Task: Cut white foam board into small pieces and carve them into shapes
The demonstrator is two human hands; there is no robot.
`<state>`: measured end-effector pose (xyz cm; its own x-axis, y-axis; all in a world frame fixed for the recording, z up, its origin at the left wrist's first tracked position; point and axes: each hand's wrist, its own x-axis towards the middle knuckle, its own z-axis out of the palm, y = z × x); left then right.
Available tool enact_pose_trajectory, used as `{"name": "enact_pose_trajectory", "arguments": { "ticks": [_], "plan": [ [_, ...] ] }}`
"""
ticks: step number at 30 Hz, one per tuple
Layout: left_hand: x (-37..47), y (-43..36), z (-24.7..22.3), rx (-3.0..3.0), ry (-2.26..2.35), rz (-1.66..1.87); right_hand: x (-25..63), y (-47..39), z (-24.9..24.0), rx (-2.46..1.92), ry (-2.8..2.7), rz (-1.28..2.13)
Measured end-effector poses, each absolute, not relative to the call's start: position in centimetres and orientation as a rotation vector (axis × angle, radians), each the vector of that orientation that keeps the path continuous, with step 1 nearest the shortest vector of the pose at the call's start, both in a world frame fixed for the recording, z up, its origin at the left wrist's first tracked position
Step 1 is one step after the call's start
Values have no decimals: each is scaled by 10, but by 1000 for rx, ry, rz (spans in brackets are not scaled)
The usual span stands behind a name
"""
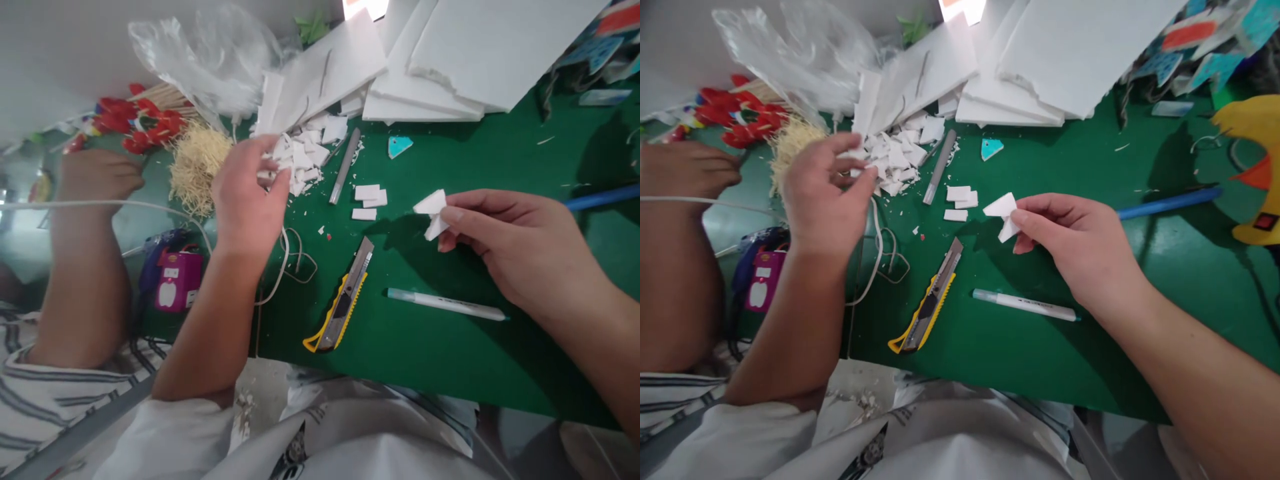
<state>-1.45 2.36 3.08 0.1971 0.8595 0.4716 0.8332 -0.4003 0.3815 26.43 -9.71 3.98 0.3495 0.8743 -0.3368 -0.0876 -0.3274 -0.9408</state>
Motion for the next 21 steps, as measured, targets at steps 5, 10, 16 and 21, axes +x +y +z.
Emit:
{"name": "enact_pose_trajectory", "arguments": {
  "ticks": [5,10,16,21],
  "plan": [
    [-10,8,47,2589,1683,910,264,-98,40,-1663,-831,1154],
    [22,-55,80,2525,1490,55,264,-97,39,-1696,-938,1122],
    [43,-76,92,2529,1314,-731,260,-96,45,-1587,-979,1176],
    [39,-81,90,2543,1324,-699,259,-95,45,-1519,-850,1217]
  ]
}}
